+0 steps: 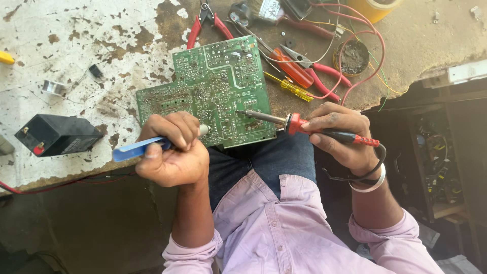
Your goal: The person holds a green circuit board and uses a soldering iron to apply heat to multiple solder joints. They then use a blue desoldering pump to remove solder from several points on the board. The person continues alternating between soldering and desoldering actions across different areas of the board.
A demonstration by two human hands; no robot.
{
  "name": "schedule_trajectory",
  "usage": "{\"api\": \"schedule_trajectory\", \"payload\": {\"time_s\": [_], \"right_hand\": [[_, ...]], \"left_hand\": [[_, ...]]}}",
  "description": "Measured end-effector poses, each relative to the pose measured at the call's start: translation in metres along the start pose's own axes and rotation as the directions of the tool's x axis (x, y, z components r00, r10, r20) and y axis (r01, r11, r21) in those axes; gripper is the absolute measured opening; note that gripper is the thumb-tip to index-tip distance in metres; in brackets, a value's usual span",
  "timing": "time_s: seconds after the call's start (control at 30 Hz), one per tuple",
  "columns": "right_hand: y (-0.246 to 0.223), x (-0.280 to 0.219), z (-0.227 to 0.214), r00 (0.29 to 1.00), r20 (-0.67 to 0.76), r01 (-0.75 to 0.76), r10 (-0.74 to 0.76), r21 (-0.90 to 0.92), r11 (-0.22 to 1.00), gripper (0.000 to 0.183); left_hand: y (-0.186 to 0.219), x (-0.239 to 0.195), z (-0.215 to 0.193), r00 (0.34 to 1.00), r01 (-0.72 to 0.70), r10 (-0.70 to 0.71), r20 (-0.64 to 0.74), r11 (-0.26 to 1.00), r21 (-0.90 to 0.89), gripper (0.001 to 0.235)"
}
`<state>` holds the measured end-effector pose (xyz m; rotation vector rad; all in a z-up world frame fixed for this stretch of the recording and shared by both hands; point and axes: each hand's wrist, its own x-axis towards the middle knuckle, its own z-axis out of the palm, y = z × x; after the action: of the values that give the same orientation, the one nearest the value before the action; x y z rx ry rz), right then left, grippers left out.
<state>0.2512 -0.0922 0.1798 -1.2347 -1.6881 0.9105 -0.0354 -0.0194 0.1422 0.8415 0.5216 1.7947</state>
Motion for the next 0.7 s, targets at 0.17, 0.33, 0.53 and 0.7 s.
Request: {"api": "schedule_trajectory", "payload": {"time_s": [0.17, 0.33, 0.53, 0.7], "right_hand": [[0.001, -0.003, 0.0, 1.0, -0.01, -0.005, 0.005, 0.024, 1.0, 0.019], [-0.001, -0.003, -0.002, 1.0, -0.007, 0.01, -0.01, 0.009, 1.0, 0.019], [0.001, -0.019, -0.001, 0.996, -0.08, -0.029, 0.032, 0.034, 0.999, 0.023], [0.019, -0.032, 0.004, 0.977, -0.198, -0.055, 0.078, 0.117, 0.992, 0.036]], "left_hand": [[0.003, -0.004, 0.001, 0.99, -0.03, 0.036, -0.134, 0.998, 0.05, 0.019], [0.004, -0.002, 0.003, 0.999, -0.008, 0.007, -0.042, 1.0, -0.022, 0.023], [-0.003, -0.003, 0.002, 0.998, 0.064, -0.064, 0.014, 0.997, -0.032, 0.037], [-0.006, -0.003, 0.009, 0.998, 0.017, -0.024, 0.058, 0.992, 0.123, 0.038]]}}
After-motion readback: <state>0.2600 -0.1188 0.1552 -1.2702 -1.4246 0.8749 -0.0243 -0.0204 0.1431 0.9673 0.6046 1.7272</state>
